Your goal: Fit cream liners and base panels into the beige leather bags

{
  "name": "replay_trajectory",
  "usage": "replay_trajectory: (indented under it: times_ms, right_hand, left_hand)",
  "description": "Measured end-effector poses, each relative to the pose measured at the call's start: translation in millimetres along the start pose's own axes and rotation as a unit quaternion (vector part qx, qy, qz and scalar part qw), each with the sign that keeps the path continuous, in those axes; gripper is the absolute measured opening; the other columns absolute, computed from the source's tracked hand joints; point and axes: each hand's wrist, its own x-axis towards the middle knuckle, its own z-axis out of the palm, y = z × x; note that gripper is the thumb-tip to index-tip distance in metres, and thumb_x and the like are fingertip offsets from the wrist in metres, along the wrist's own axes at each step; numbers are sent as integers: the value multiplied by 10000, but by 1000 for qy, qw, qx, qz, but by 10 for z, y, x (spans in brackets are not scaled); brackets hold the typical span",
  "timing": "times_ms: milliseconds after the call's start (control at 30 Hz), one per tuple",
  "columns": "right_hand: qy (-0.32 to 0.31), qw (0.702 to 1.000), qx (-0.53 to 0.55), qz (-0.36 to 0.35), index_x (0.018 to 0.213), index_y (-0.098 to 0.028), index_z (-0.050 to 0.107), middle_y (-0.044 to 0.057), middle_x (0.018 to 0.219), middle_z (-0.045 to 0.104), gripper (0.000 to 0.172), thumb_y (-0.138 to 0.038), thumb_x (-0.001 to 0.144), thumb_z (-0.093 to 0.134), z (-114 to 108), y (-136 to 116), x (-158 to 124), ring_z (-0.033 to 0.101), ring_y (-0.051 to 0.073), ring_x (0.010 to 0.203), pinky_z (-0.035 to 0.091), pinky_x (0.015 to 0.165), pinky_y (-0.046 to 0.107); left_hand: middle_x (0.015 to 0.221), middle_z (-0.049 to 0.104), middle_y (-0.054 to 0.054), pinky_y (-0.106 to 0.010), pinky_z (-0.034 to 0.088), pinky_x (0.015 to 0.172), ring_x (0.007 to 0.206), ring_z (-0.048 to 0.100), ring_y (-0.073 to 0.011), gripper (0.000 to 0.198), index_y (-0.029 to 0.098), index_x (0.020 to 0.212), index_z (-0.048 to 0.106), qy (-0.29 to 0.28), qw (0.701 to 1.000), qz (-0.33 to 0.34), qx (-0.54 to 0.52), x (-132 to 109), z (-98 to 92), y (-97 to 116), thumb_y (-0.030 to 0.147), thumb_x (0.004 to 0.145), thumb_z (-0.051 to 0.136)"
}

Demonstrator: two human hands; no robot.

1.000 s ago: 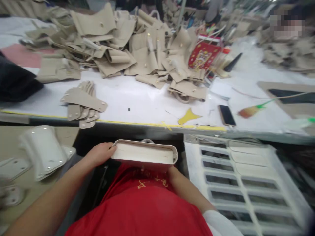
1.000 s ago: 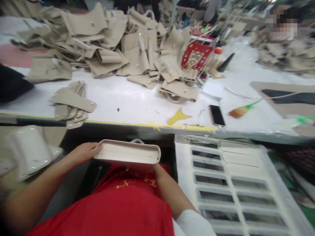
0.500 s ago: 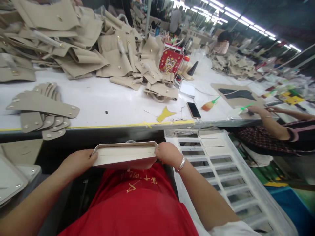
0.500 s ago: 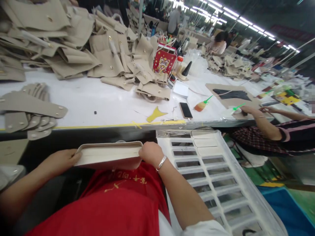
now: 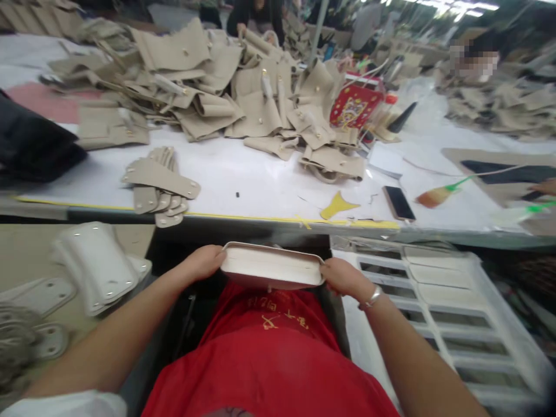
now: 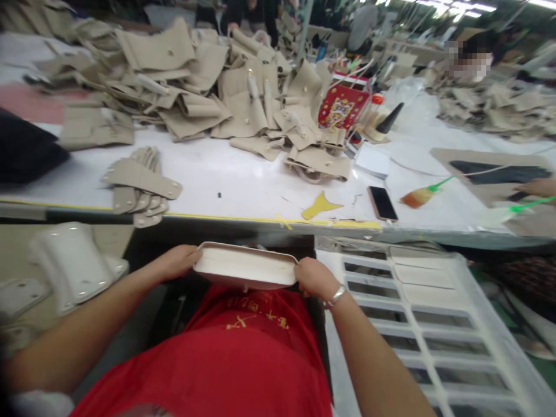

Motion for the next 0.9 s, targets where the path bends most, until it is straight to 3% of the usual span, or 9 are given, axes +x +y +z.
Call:
replay_trajectory:
  times_ms: [100, 233, 367, 433, 533, 633, 700, 800, 900]
  right_hand:
    - [-7, 1000, 17, -5, 727, -102, 623, 114, 632, 665, 428, -206, 898, 245, 15, 1, 22, 601, 142, 452, 423, 490, 233]
    - [133, 990, -55, 7, 922, -124, 585, 127, 703, 668, 406, -386, 924, 276, 150, -71, -100, 656, 226, 665, 431, 581, 283]
    - [216, 971, -101, 24, 1150, -157, 448, 100, 728, 668, 374, -410, 931, 282, 232, -135, -148, 659, 264, 699, 418, 561, 300]
    - [209, 969, -133, 8, 1073, -152, 467, 95, 688, 656, 269, -282, 936, 276, 227, -135, -101, 658, 262, 669, 400, 533, 286]
    - [180, 971, -157, -6, 942, -134, 482, 108, 654, 639, 202, -150, 905, 284, 191, -93, 10, 656, 265, 655, 374, 508, 275]
    - [161, 975, -149, -24, 924, -130, 487, 116, 686, 645, 195, -152, 904, 295, 159, -35, 96, 655, 269, 676, 361, 517, 280]
    - [148, 979, -137, -34, 909, -131, 498, 116, 718, 651, 204, -175, 912, 298, 150, 0, 105, 653, 261, 693, 354, 537, 283]
    - [146, 985, -80, -54, 900, -141, 520, 106, 762, 653, 288, -268, 941, 264, 167, 37, 29, 646, 223, 712, 345, 563, 272]
    - [149, 988, -15, -27, 856, -149, 547, 90, 731, 645, 396, -429, 929, 277, 215, 45, -100, 632, 198, 684, 333, 557, 261]
  left_hand:
    - [778, 668, -113, -299, 458, 674, 725, 621, -224, 433, 134, 780, 617, 11, 1000, -11, -1, -16, -25, 5, 358, 846, 252]
    - [881, 662, -156, -335, 445, 759, 841, 613, -262, 399, 123, 749, 612, 28, 999, -7, 15, -27, -17, -27, 372, 834, 312]
    - [735, 661, -91, -272, 457, 569, 596, 617, -192, 545, 141, 801, 603, -5, 1000, -19, -12, -14, -26, -38, 489, 872, 190]
    - [758, 664, -103, -275, 460, 586, 625, 623, -199, 554, 140, 789, 608, 6, 1000, -19, 15, 7, -32, -19, 474, 877, 174]
    - [863, 662, -163, -351, 453, 745, 831, 620, -274, 481, 127, 743, 621, 38, 996, -17, 76, 55, -33, 23, 402, 861, 244]
    - [876, 651, -193, -418, 434, 800, 885, 603, -318, 456, 113, 734, 622, 42, 995, -27, 88, 92, -39, 43, 392, 847, 279]
    - [854, 651, -176, -407, 447, 789, 860, 610, -301, 458, 119, 722, 614, 35, 996, -23, 85, 93, -51, 21, 411, 849, 285]
    - [735, 634, -107, -324, 497, 642, 692, 620, -222, 547, 138, 732, 583, -13, 999, -32, -15, 48, -56, -69, 527, 861, 220]
    - [636, 567, -61, -265, 488, 492, 584, 583, -179, 624, 141, 687, 529, -69, 978, -69, -182, -38, -12, -164, 662, 815, 209]
